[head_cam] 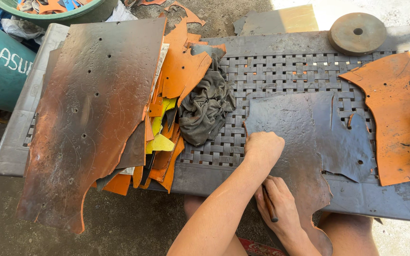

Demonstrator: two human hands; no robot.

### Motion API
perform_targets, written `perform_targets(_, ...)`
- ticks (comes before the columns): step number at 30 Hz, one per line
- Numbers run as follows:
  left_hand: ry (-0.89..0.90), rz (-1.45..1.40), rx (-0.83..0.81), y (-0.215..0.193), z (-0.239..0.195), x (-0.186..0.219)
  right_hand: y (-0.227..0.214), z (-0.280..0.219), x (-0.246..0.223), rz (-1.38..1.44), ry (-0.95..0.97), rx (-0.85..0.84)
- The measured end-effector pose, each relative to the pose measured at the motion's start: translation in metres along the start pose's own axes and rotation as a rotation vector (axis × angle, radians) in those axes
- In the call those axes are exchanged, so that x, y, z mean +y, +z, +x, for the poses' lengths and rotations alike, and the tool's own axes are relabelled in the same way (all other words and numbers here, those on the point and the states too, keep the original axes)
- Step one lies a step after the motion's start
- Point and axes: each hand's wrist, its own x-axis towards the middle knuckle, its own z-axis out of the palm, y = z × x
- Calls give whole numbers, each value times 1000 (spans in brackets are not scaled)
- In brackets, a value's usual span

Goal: The person uses a small knife to cut a piece of dark brown leather, following the outline of an orange template placed on top. They repeatedly adjust the template and cut along its edges on a woven table surface.

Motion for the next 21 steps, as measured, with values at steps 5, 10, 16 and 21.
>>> perform_targets(5,-7,9,-28,-5,-3,3,1,-1,2,8,-7,-6)
perform_targets(10,-16,59,-89,-8,-6,6,1,1,-2,-10,-70,2)
perform_targets(16,25,113,-72,-3,-7,13,-3,0,-1,-19,-8,-46)
perform_targets(21,26,126,-64,-4,-8,15,-27,2,0,-89,47,52)
